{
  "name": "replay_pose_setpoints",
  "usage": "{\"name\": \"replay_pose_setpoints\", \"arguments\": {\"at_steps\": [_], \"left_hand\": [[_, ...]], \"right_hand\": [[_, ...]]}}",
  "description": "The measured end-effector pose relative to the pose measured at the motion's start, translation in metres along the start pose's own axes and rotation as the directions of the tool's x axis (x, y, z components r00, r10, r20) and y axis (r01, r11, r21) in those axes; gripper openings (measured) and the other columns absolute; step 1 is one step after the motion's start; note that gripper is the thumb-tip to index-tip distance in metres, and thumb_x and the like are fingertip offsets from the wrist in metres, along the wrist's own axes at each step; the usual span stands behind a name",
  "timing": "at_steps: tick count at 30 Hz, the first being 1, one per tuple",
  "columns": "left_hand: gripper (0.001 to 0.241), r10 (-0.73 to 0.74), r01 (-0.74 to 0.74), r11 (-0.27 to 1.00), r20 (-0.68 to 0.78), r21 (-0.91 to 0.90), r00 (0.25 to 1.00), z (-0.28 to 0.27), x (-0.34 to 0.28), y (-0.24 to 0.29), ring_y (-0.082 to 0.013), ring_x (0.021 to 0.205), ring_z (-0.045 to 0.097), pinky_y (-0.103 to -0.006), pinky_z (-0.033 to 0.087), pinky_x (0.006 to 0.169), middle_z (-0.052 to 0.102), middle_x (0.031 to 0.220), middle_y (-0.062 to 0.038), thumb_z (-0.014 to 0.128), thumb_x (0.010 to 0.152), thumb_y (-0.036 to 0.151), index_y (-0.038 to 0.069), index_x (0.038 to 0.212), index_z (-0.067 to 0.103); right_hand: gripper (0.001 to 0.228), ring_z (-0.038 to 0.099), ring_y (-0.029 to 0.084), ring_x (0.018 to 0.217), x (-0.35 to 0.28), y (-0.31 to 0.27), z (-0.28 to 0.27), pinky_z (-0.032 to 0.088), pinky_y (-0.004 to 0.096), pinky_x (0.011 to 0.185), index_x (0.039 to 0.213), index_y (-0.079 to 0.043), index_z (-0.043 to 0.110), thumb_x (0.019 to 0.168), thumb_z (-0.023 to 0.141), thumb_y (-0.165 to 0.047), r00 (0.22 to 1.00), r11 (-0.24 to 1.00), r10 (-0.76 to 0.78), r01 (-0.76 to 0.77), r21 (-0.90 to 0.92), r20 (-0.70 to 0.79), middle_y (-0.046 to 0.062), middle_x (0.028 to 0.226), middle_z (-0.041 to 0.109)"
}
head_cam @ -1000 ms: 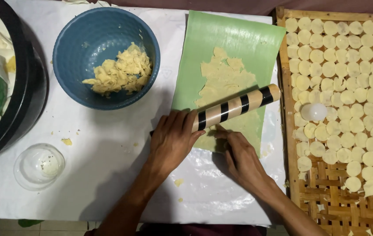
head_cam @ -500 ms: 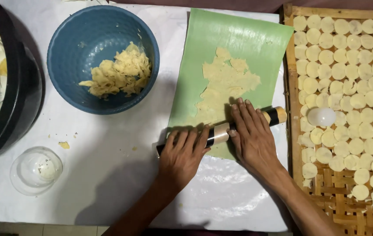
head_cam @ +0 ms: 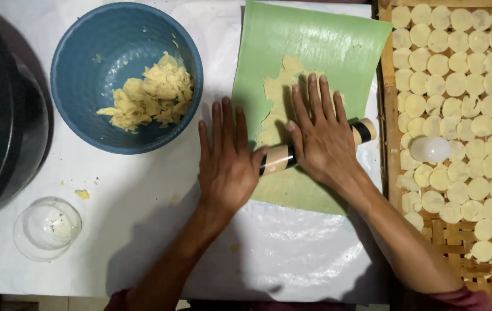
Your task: Rolling out dough onto a plastic sheet using a rolling pin to prepare small circular dough pieces.
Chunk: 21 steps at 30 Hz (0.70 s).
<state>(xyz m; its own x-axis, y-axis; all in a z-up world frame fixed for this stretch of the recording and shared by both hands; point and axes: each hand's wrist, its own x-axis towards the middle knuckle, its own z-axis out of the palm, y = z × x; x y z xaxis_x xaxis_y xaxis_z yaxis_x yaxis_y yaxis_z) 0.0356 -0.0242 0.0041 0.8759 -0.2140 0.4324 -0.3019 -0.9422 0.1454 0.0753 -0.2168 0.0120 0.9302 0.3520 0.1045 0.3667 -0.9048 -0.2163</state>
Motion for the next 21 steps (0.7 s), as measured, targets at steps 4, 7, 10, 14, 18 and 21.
{"name": "replay_pose_setpoints", "arguments": {"at_steps": [4,7,10,14,18,21], "left_hand": [[0.074,0.067,-0.066,0.998,-0.037,0.016,0.997,-0.012,-0.039,0.018,-0.0432,0.143,0.050,-0.0608,0.035,0.117,0.054,0.149,-0.029,0.031,0.108,0.054,-0.006,0.146,0.053],[0.060,0.171,-0.171,0.985,-0.060,-0.006,0.984,-0.014,-0.062,0.026,-0.0395,0.141,0.054,-0.0590,0.037,0.117,0.056,0.149,-0.026,0.039,0.110,0.042,-0.003,0.147,0.053],[0.066,0.150,-0.141,0.981,0.064,-0.131,0.987,-0.028,-0.071,0.034,-0.0373,0.145,0.049,-0.0543,0.039,0.121,0.051,0.154,-0.022,0.084,0.095,0.018,-0.003,0.148,0.051],[0.076,0.037,-0.048,0.997,0.188,0.055,0.982,-0.017,-0.065,0.033,-0.0318,0.152,0.038,-0.0519,0.031,0.124,0.042,0.162,-0.019,0.070,0.099,0.039,-0.002,0.155,0.040],[0.073,-0.021,0.009,0.998,0.191,0.067,0.981,-0.009,-0.030,0.020,-0.0343,0.151,0.040,-0.0574,0.030,0.122,0.044,0.160,-0.025,0.055,0.105,0.049,-0.007,0.151,0.046],[0.062,0.006,-0.005,1.000,0.128,-0.004,0.992,0.003,-0.001,0.003,-0.0375,0.149,0.041,-0.0594,0.026,0.124,0.049,0.155,-0.029,0.048,0.110,0.039,-0.012,0.145,0.054]], "right_hand": [[0.066,0.014,0.042,0.157,-0.046,0.000,0.007,0.010,0.056,0.126,0.164,-0.003,0.024,0.112,0.031,-0.041,1.000,1.000,-0.015,0.015,0.009,-0.001,0.029,0.168,0.020],[0.068,0.018,0.040,0.157,-0.059,0.001,0.008,0.012,0.054,0.127,0.164,-0.002,0.026,0.111,0.031,-0.045,1.000,1.000,-0.007,0.007,-0.010,-0.020,0.028,0.167,0.025],[0.068,0.014,0.039,0.159,-0.054,0.000,0.000,0.014,0.050,0.128,0.164,-0.006,0.014,0.111,0.014,-0.049,0.999,1.000,-0.019,0.019,0.003,0.028,0.024,0.170,0.017],[0.062,0.023,0.044,0.157,-0.047,-0.002,0.001,0.024,0.055,0.128,0.160,0.002,0.029,0.112,0.035,-0.039,0.977,0.980,-0.175,0.185,0.077,-0.121,0.030,0.166,0.025],[0.063,0.026,0.038,0.156,-0.028,0.000,0.007,0.019,0.051,0.129,0.160,0.002,0.034,0.113,0.031,-0.040,0.969,0.966,-0.245,0.239,-0.102,-0.043,0.024,0.167,0.030],[0.060,0.025,0.037,0.156,0.011,0.002,0.001,0.020,0.050,0.127,0.163,-0.005,0.028,0.113,0.023,-0.038,0.980,0.978,-0.200,0.201,-0.057,0.017,0.022,0.167,0.028]]}}
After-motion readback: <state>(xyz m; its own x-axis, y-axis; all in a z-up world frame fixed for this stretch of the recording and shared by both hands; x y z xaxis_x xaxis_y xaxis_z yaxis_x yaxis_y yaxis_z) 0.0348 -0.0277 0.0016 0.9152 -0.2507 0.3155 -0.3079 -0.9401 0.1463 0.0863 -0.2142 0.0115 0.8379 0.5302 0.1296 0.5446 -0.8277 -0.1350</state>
